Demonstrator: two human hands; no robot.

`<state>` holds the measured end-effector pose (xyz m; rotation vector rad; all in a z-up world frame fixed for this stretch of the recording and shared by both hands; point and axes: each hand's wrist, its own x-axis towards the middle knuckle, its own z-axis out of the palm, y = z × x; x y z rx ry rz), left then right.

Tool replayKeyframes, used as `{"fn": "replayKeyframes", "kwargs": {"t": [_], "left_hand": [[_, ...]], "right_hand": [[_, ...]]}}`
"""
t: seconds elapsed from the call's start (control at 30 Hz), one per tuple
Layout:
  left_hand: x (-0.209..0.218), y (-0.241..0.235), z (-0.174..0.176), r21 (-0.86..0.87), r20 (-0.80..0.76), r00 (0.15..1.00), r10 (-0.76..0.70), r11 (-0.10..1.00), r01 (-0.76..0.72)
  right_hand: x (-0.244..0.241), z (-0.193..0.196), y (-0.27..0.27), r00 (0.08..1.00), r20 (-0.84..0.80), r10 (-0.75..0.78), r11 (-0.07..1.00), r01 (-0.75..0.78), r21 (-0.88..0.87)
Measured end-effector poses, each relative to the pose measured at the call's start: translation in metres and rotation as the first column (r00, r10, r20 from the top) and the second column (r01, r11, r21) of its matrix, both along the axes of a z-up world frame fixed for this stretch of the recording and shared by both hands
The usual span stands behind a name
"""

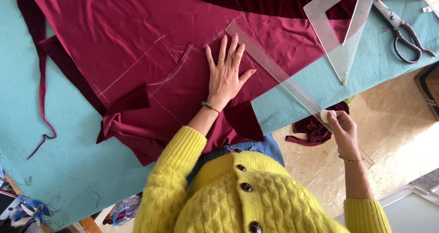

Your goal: Marking fabric with chalk and rulers before cutting out garment pieces with scissors.

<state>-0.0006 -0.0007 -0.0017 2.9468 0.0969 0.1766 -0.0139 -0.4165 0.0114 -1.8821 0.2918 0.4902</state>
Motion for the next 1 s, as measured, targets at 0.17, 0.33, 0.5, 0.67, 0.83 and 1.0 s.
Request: {"fn": "replayKeyframes", "kwargs": {"t": [0.17,0.33,0.5,0.67,0.83,1.0], "left_hand": [[0.001,0.000,0.004,0.022,-0.039,0.999,0.000,1.000,0.000],[0.001,0.000,0.003,0.004,-0.030,1.000,0.004,1.000,-0.004],[0.001,-0.002,0.002,-0.014,-0.016,1.000,0.005,1.000,-0.005],[0.003,-0.004,-0.009,-0.021,0.044,0.999,0.023,1.000,-0.022],[0.014,-0.010,-0.015,-0.008,0.107,0.993,0.056,0.998,-0.056],[0.035,-0.021,-0.007,0.055,0.186,0.975,0.118,0.990,-0.131]], "right_hand": [[0.000,0.005,0.005,1.000,-0.007,0.006,1.000,-0.006,0.003],[0.001,0.007,0.007,1.000,-0.013,0.016,1.000,-0.016,0.008],[0.005,0.003,-0.005,0.995,0.079,0.053,0.994,-0.046,-0.095],[0.022,0.022,0.004,0.979,0.201,-0.014,0.998,0.028,-0.062],[0.057,0.040,0.045,0.969,0.234,0.078,0.997,-0.068,-0.047],[0.097,0.059,0.110,0.853,0.312,0.419,0.908,-0.397,-0.134]]}}
